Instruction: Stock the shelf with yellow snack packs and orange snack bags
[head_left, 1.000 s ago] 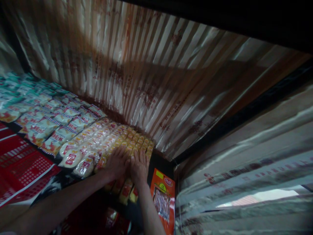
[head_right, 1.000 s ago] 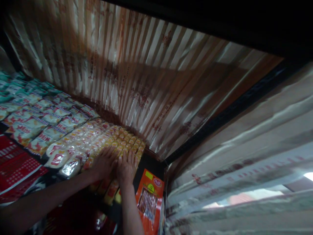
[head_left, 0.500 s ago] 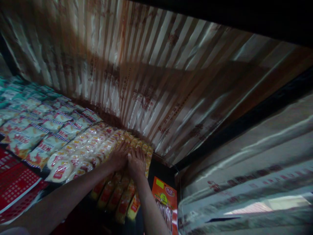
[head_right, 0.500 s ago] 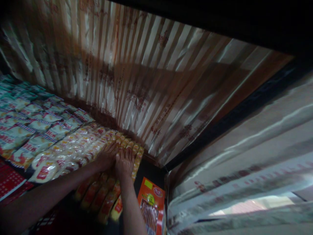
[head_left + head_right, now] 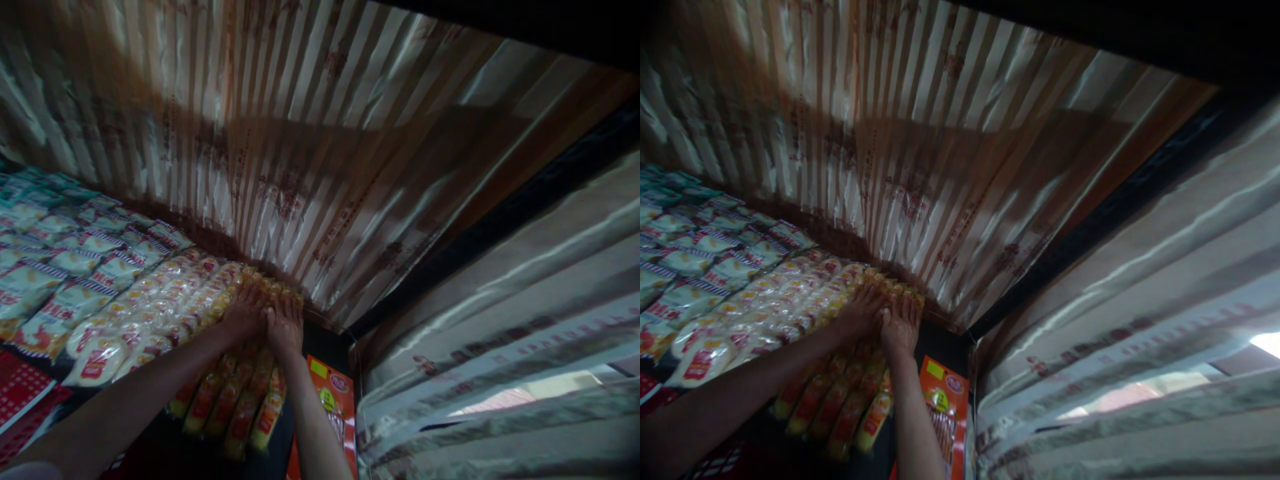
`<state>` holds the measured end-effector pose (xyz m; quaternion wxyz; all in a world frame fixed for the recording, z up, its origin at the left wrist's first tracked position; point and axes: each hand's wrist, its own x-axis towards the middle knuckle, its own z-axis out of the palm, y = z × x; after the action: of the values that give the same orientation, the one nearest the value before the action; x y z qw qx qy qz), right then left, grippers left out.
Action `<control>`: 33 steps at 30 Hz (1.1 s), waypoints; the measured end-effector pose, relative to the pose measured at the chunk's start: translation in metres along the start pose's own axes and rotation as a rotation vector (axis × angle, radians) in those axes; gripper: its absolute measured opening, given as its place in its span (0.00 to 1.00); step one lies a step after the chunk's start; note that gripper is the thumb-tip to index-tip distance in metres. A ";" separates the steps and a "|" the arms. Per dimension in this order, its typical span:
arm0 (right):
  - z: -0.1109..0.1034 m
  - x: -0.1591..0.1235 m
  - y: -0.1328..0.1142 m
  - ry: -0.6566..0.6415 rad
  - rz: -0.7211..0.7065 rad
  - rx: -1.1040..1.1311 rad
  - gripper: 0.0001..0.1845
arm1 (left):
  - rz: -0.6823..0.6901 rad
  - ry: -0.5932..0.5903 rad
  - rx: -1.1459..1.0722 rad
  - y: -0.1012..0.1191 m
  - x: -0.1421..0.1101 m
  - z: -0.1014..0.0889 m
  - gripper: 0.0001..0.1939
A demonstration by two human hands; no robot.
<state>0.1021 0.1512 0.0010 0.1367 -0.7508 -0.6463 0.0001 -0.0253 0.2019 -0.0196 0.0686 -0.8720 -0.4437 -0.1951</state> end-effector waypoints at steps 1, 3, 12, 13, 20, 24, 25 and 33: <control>0.001 0.001 0.001 -0.004 0.000 0.001 0.26 | -0.001 -0.020 0.003 0.000 0.001 0.001 0.21; 0.003 0.002 0.001 0.001 -0.007 0.005 0.26 | 0.000 -0.055 0.002 0.000 0.002 0.004 0.21; 0.009 0.002 0.003 0.106 -0.025 0.125 0.25 | 0.024 -0.036 -0.032 0.001 0.002 0.007 0.21; 0.009 0.002 0.007 0.133 -0.015 0.158 0.26 | 0.022 -0.018 -0.043 0.002 0.002 0.007 0.21; 0.022 0.002 0.050 0.206 0.230 0.668 0.39 | 0.079 0.010 -0.092 0.024 0.007 0.005 0.24; 0.034 0.003 0.066 0.183 0.343 0.889 0.44 | 0.101 -0.030 -0.107 0.033 0.012 0.009 0.25; 0.038 0.004 0.068 0.173 0.347 0.923 0.44 | 0.102 -0.044 -0.104 0.034 0.013 0.011 0.25; 0.055 0.008 0.063 0.121 0.303 1.014 0.44 | 0.113 -0.070 -0.064 0.029 0.013 0.017 0.21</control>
<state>0.1549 0.1619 -0.0635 0.5177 -0.6742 -0.4403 0.2890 0.0092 0.1996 -0.0281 0.0363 -0.9037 -0.3894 -0.1745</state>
